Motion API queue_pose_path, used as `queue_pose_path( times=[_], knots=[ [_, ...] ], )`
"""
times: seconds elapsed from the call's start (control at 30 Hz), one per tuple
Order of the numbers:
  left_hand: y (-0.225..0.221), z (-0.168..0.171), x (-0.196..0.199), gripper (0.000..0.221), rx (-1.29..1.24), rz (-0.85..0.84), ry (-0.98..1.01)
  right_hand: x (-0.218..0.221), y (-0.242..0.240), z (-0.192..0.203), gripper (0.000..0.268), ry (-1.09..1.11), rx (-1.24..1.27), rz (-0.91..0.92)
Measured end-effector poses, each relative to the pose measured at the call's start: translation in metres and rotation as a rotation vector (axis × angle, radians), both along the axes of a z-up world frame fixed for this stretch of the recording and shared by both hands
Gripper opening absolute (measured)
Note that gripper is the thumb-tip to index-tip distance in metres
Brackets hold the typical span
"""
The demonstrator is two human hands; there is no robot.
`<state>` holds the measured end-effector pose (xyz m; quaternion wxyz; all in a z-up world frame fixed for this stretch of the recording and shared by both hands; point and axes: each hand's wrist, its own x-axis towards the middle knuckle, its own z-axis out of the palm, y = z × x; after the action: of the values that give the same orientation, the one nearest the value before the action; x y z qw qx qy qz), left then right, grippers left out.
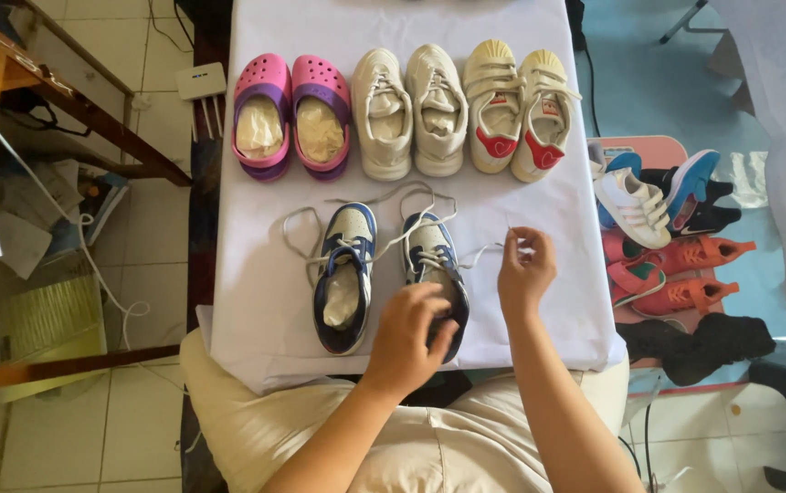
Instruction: The person is threading and tying the laces of a pair of blue and white sneakers on a white cloth-covered table.
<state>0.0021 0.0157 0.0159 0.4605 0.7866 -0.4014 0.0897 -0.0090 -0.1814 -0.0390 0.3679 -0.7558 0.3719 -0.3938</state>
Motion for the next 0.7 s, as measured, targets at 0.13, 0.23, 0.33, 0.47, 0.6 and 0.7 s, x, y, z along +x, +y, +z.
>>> queue_pose_path(
  times=[0.13,0.23,0.33,0.47,0.6,0.7],
  knots=[
    [-0.003,-0.013,0.01,0.044,0.058,0.208,0.207,-0.012,0.032,0.045,0.007,-0.212,0.25,0.148],
    [-0.001,-0.024,0.016,0.05,0.183,0.278,0.392,-0.013,0.055,0.047,0.012,-0.243,0.327,0.319],
    [0.001,-0.026,0.017,0.043,0.301,0.294,0.514,-0.007,0.08,0.06,0.014,-0.257,0.332,0.44],
    [0.002,-0.003,0.02,0.022,0.222,0.295,0.516,-0.001,0.085,0.062,0.013,-0.039,-0.041,0.467],
    [0.001,-0.004,0.023,0.016,0.179,0.287,0.549,-0.002,0.082,0.054,0.013,0.072,-0.157,0.476],
    [0.001,-0.005,0.024,0.015,0.188,0.278,0.559,-0.002,0.081,0.058,0.012,0.112,-0.199,0.528]
  ],
)
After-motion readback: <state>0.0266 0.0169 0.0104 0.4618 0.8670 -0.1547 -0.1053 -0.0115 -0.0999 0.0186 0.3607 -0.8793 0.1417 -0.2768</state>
